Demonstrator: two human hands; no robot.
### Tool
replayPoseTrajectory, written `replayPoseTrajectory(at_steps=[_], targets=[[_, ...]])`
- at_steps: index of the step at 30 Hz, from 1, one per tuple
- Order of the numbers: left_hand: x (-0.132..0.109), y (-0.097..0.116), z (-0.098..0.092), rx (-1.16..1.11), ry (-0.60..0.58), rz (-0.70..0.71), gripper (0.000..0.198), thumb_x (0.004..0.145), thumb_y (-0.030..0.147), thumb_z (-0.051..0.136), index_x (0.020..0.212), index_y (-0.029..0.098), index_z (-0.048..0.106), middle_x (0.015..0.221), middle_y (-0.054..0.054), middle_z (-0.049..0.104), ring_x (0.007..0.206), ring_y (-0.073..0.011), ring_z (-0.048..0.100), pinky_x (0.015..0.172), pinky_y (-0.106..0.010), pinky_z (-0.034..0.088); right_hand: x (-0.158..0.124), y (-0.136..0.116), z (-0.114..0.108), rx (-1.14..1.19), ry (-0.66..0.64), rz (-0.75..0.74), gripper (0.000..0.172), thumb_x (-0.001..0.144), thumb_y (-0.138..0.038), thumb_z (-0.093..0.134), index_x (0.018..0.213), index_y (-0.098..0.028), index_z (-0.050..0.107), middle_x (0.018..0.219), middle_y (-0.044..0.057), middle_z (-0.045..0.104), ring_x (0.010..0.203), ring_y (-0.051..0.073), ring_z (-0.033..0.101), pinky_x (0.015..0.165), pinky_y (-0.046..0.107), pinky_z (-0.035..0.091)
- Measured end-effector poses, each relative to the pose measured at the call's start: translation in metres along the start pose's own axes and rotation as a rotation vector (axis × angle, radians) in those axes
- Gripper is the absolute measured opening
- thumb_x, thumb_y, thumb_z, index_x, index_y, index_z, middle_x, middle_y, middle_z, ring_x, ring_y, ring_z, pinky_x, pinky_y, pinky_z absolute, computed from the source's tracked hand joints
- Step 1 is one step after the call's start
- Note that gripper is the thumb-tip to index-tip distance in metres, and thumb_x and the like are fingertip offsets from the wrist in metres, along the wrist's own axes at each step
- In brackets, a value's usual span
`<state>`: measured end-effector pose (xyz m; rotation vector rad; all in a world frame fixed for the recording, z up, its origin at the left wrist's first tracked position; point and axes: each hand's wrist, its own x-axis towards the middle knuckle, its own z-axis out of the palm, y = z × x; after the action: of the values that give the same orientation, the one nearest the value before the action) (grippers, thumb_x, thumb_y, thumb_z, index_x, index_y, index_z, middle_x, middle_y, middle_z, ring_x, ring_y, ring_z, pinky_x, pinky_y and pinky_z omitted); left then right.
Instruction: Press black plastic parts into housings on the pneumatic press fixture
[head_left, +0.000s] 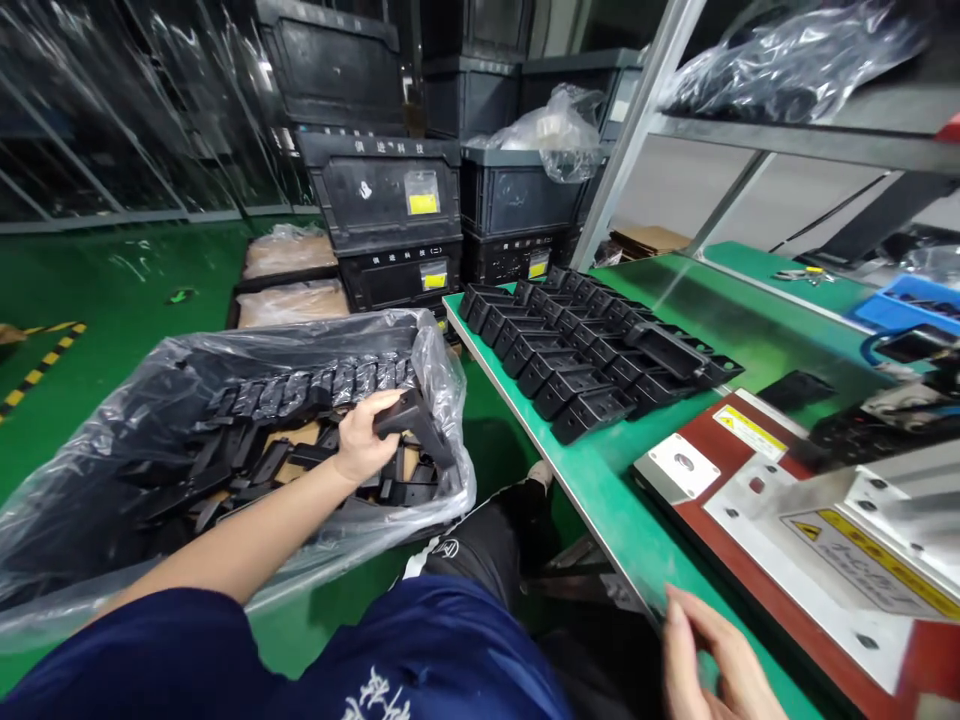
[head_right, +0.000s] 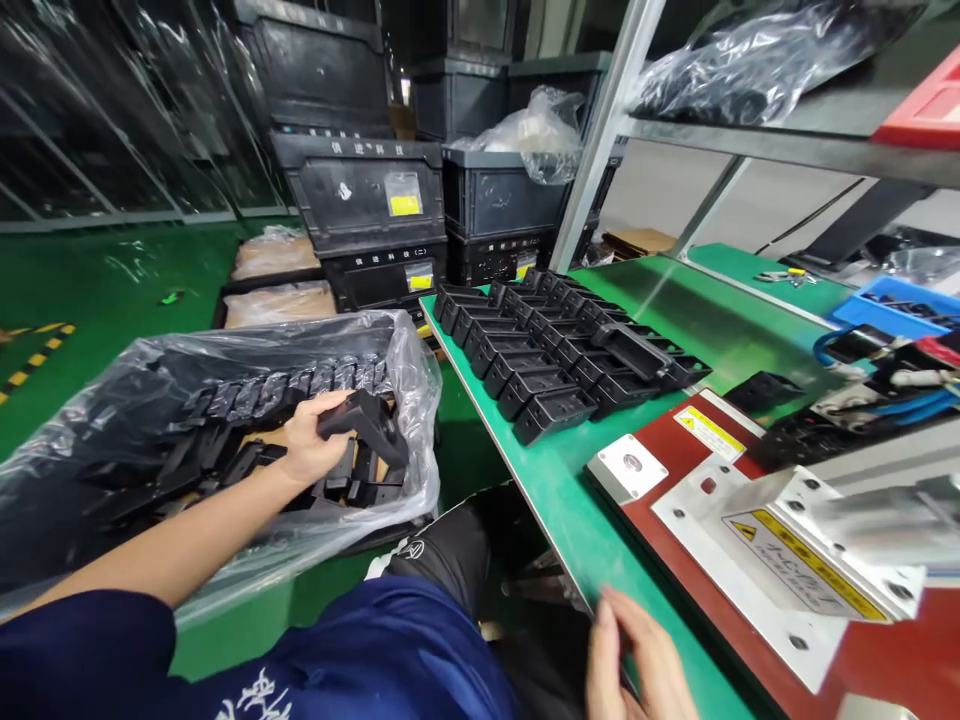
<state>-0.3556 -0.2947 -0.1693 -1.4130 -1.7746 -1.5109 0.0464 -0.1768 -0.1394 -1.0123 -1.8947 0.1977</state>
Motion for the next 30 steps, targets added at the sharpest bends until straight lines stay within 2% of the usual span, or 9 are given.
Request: replayPoseTrajectory(at_steps=[3,6,9,11,15,17,21,25,30], targets=[[-0.009,0.052,0.038,-0.148,0.085,0.038,0.039,0.076,0.018,0.062,0.113,0.019,0.051,0.107,-0.009,0.069,0.096,-0.0226,0.069,0.082,-0.037,0.059,0.001,-0.035,0.016,0.394,-0.315,0.184,0.027,0.087,-0.037,0.062,0.109,-0.021,0.067,0.105,0.009,0.071,0.085,0.022,0.069,0.073,0.031,0.057],[-0.019,0.111,0.076,-0.321,0.061,-0.024,0.038,0.077,0.017,0.062,0.113,0.020,0.053,0.102,-0.006,0.066,0.089,-0.0204,0.070,0.077,-0.033,0.059,-0.002,-0.065,0.024,0.802,-0.549,0.411,0.058,0.086,-0.044,0.063,0.137,-0.022,0.048,0.121,0.012,0.064,0.101,0.025,0.066,0.069,0.032,0.059],[-0.024,0.159,0.097,-0.448,-0.092,-0.145,0.032,0.080,0.010,0.057,0.110,0.020,0.054,0.096,-0.003,0.064,0.086,-0.0165,0.068,0.075,-0.028,0.057,-0.003,-0.075,0.017,0.885,-0.546,0.520,0.061,0.084,-0.044,0.065,0.138,-0.024,0.046,0.107,0.008,0.069,0.076,0.020,0.068,0.061,0.031,0.058],[-0.023,0.177,0.102,-0.583,-0.321,-0.245,0.033,0.082,0.011,0.058,0.113,0.021,0.050,0.097,-0.003,0.065,0.085,-0.0155,0.068,0.073,-0.026,0.057,-0.002,-0.072,0.003,0.721,-0.424,0.538,0.054,0.082,-0.040,0.067,0.131,-0.022,0.052,0.103,0.007,0.070,0.070,0.018,0.067,0.063,0.031,0.058],[-0.019,0.187,0.104,-1.007,-0.932,-0.494,0.073,0.076,0.037,0.075,0.134,0.023,0.034,0.110,-0.008,0.062,0.084,-0.0157,0.065,0.071,-0.027,0.055,0.001,-0.059,-0.025,0.405,-0.318,0.436,0.049,0.076,-0.032,0.071,0.122,-0.020,0.057,0.108,0.007,0.069,0.087,0.021,0.068,0.075,0.031,0.058],[-0.019,0.185,0.104,-1.147,-1.064,-0.593,0.076,0.078,0.053,0.069,0.137,0.021,0.032,0.108,-0.008,0.061,0.080,-0.0145,0.064,0.069,-0.026,0.054,0.002,-0.055,-0.033,0.372,-0.343,0.391,0.051,0.075,-0.030,0.071,0.123,-0.021,0.056,0.108,0.006,0.069,0.089,0.020,0.067,0.078,0.030,0.056],[-0.019,0.188,0.102,-1.182,-1.112,-0.823,0.054,0.088,0.063,0.048,0.117,0.017,0.045,0.080,0.000,0.057,0.057,-0.0093,0.058,0.052,-0.021,0.046,0.004,-0.051,-0.038,0.453,-0.377,0.416,0.056,0.078,-0.034,0.070,0.129,-0.024,0.050,0.092,0.002,0.070,0.074,0.016,0.064,0.070,0.028,0.055],[-0.013,0.202,0.096,-1.201,-1.192,-1.091,0.049,0.089,0.064,0.045,0.105,0.017,0.045,0.074,0.002,0.056,0.043,-0.0076,0.054,0.041,-0.018,0.035,0.002,-0.040,-0.038,0.653,-0.386,0.585,0.051,0.085,-0.046,0.064,0.128,-0.023,0.049,0.077,0.000,0.067,0.059,0.013,0.058,0.056,0.025,0.049],[0.003,0.212,0.088,-1.173,-1.173,-0.982,0.062,0.082,0.052,0.064,0.127,0.018,0.039,0.083,0.000,0.058,0.051,-0.0088,0.058,0.046,-0.020,0.040,-0.013,-0.022,-0.030,0.900,-0.373,0.742,0.046,0.087,-0.050,0.061,0.122,-0.020,0.055,0.084,0.005,0.068,0.060,0.012,0.058,0.048,0.022,0.044]])
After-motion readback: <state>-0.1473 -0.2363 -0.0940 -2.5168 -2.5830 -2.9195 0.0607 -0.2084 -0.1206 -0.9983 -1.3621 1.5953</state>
